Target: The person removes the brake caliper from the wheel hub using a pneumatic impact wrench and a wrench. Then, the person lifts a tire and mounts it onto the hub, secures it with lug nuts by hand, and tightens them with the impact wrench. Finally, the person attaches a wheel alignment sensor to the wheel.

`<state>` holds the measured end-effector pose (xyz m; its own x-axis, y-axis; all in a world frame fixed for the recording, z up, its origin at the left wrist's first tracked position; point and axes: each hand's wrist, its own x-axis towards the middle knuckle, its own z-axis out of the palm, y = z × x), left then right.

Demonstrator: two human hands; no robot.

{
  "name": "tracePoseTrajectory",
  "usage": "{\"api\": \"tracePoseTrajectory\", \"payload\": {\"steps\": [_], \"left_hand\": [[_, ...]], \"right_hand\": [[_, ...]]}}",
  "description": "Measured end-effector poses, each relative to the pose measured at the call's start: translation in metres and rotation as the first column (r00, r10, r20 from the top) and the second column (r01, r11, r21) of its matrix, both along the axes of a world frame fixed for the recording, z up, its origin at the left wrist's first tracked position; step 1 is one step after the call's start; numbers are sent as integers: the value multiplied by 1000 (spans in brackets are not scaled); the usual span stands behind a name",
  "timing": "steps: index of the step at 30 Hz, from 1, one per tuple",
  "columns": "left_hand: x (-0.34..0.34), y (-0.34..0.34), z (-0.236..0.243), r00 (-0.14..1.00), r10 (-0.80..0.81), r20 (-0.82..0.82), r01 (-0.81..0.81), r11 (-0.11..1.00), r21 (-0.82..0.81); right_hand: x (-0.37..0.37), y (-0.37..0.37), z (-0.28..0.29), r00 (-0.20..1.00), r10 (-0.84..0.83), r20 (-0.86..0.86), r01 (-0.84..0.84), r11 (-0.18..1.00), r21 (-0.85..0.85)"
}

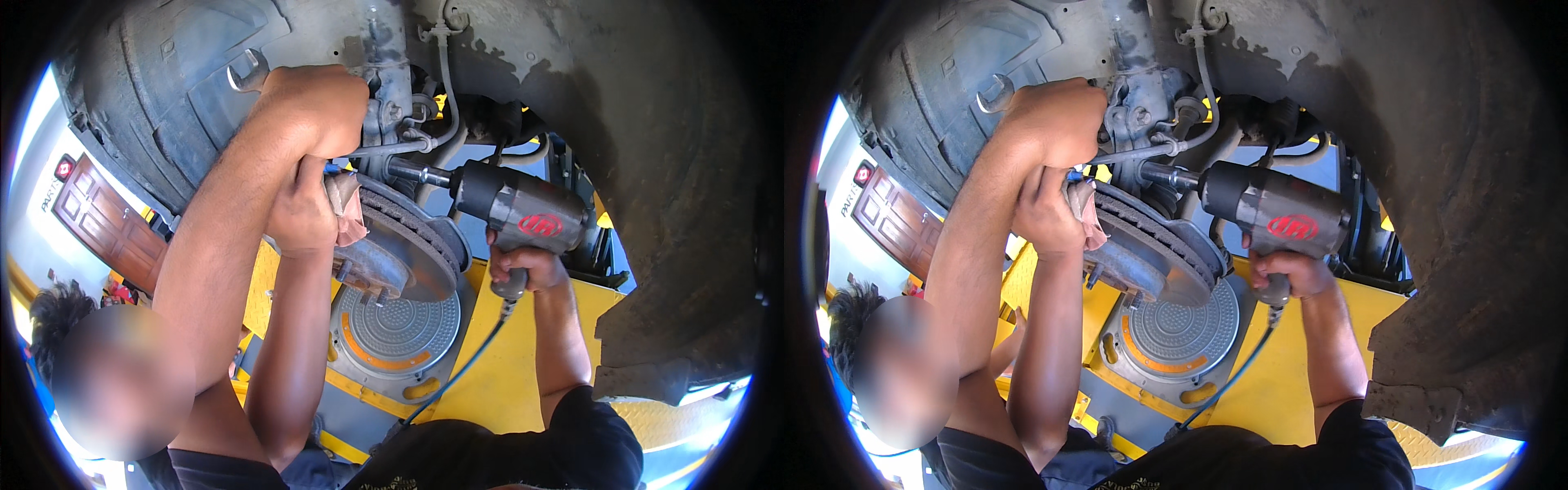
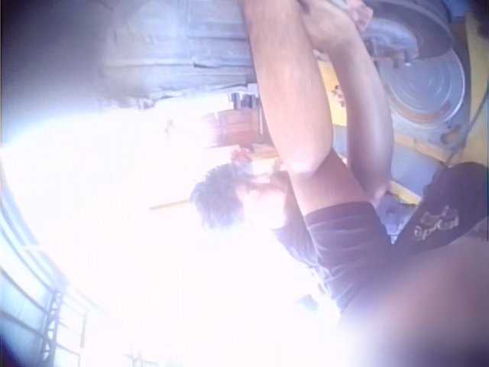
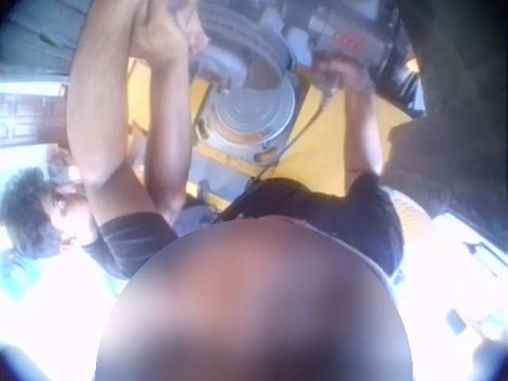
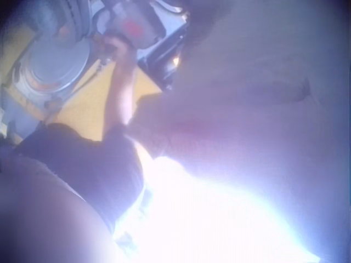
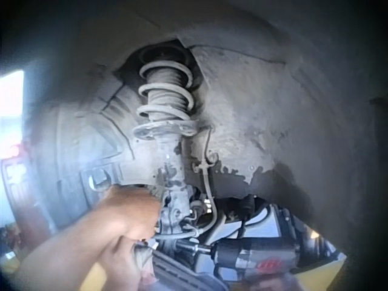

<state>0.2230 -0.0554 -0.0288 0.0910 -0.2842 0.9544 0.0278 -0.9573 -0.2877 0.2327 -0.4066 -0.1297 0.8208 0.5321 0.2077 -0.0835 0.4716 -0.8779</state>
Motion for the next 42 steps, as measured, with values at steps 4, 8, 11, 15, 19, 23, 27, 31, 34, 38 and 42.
{"api": "tracePoseTrajectory", "payload": {"steps": [4,8,11,15,19,23,27,31,34,38,42], "left_hand": [[-25,-43,39,998,50,-41,-50,999,-6],[-18,-86,138,583,366,-725,-261,930,259],[-14,-99,174,159,495,-855,-243,858,452],[-6,-101,178,113,525,-844,-278,832,480],[-6,-103,178,112,482,-869,-185,869,459],[2,-99,185,69,489,-869,-238,854,462],[6,-99,182,76,508,-858,-270,839,473],[3,-104,180,78,520,-851,-286,829,481],[3,-105,179,80,529,-845,-295,822,487],[7,-103,176,77,546,-834,-314,808,499],[7,-101,174,81,555,-828,-337,797,501]], "right_hand": [[-1,1,0,999,10,39,-9,1000,-11],[-1,2,-1,997,0,77,2,1000,-15],[-2,2,-2,991,129,-45,-121,981,152],[-1,1,-3,999,38,20,-38,999,21],[-2,2,-3,999,17,37,-18,999,30],[-5,0,0,1000,-2,21,1,999,53],[-5,-3,1,997,76,-18,-75,993,90],[-3,-2,-2,991,135,11,-136,987,90],[1,-3,-4,996,85,38,-88,993,79],[5,-4,-4,994,100,40,-102,994,47],[5,-4,-6,994,84,64,-87,995,45]]}}
